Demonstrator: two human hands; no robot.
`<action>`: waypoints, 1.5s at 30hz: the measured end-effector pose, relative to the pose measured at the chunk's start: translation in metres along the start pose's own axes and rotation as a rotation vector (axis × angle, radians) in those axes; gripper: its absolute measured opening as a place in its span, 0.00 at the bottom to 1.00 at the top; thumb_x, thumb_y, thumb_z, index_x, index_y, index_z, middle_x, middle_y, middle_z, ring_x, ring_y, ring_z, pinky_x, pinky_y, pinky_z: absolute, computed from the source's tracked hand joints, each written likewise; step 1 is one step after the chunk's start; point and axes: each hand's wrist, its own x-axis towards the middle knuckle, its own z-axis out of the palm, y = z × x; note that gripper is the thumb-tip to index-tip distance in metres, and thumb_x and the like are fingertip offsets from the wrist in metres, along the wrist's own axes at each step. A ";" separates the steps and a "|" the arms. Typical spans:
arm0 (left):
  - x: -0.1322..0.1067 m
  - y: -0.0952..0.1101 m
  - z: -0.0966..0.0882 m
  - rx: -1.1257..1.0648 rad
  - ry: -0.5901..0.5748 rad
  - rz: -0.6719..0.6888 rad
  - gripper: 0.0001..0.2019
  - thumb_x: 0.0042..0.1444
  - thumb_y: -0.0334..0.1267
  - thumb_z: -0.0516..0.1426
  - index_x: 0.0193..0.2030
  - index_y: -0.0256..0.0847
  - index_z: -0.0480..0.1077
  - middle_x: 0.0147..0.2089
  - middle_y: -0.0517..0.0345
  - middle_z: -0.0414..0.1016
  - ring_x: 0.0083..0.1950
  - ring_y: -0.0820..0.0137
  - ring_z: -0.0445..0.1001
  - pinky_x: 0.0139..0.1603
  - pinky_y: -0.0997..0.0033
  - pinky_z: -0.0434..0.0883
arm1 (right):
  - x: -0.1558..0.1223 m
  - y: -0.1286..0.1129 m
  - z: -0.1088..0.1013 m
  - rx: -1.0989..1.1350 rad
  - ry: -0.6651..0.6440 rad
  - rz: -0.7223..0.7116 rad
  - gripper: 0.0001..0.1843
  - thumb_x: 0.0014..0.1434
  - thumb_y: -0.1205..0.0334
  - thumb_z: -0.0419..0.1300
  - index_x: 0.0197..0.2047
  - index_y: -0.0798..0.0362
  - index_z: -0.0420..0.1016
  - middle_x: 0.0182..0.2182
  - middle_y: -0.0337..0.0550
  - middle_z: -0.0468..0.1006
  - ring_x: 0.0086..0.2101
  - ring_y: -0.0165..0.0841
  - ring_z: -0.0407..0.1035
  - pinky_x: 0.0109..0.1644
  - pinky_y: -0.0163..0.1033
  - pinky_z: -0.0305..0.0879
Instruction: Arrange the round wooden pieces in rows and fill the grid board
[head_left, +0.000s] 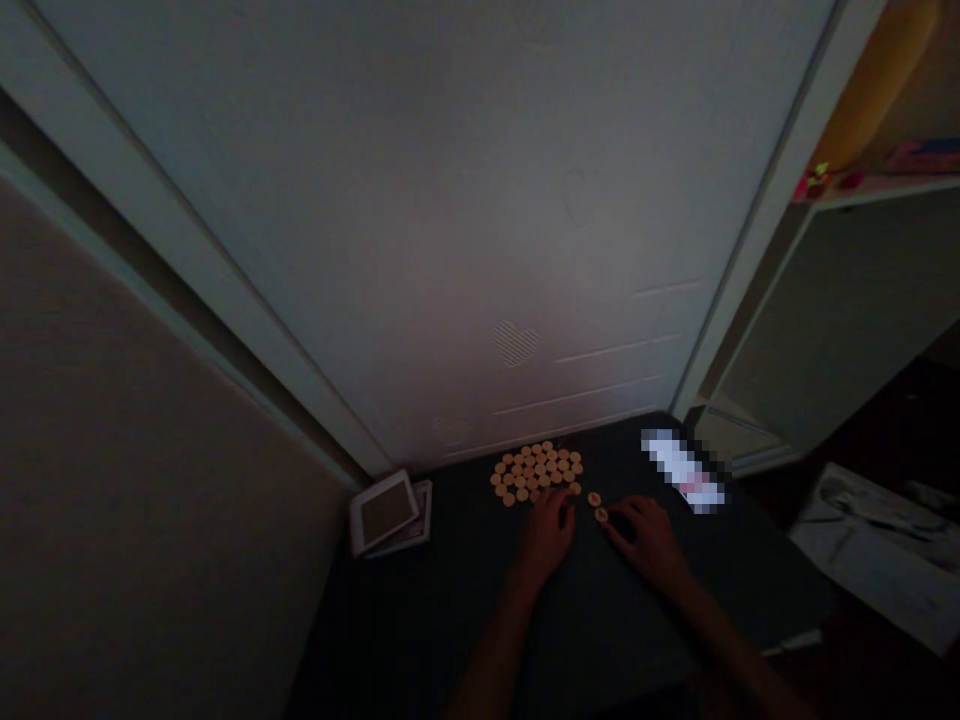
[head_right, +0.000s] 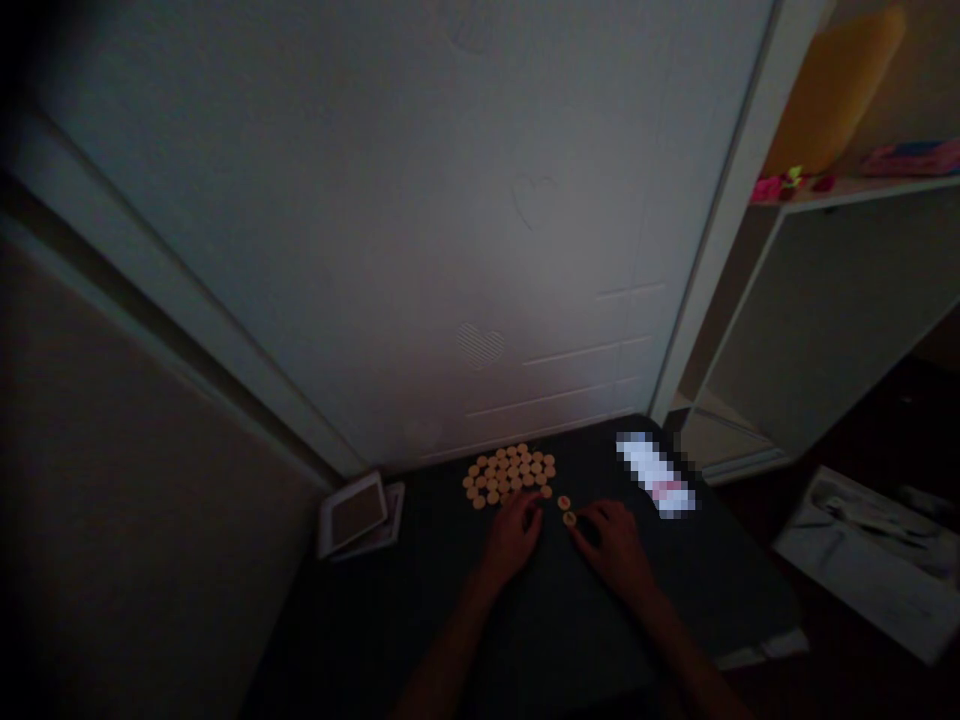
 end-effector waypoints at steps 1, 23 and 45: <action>0.004 0.001 0.003 0.050 0.004 0.009 0.16 0.64 0.35 0.53 0.56 0.47 0.73 0.51 0.52 0.75 0.47 0.64 0.76 0.49 0.63 0.74 | 0.000 0.000 0.000 0.003 0.007 -0.001 0.16 0.64 0.46 0.60 0.48 0.46 0.79 0.43 0.49 0.78 0.45 0.45 0.71 0.51 0.51 0.65; -0.089 -0.004 -0.019 -0.137 0.099 -0.168 0.11 0.63 0.47 0.58 0.48 0.49 0.77 0.46 0.53 0.83 0.47 0.59 0.81 0.58 0.51 0.74 | -0.006 -0.010 -0.003 0.190 0.068 0.060 0.16 0.66 0.47 0.57 0.49 0.46 0.78 0.44 0.52 0.79 0.47 0.47 0.73 0.52 0.56 0.70; -0.072 -0.004 -0.014 -0.731 0.070 -0.405 0.23 0.63 0.56 0.55 0.52 0.39 0.74 0.45 0.48 0.83 0.41 0.61 0.83 0.42 0.61 0.81 | -0.007 -0.087 0.039 0.590 -0.096 0.005 0.14 0.70 0.54 0.53 0.52 0.44 0.77 0.44 0.46 0.80 0.45 0.40 0.75 0.51 0.47 0.74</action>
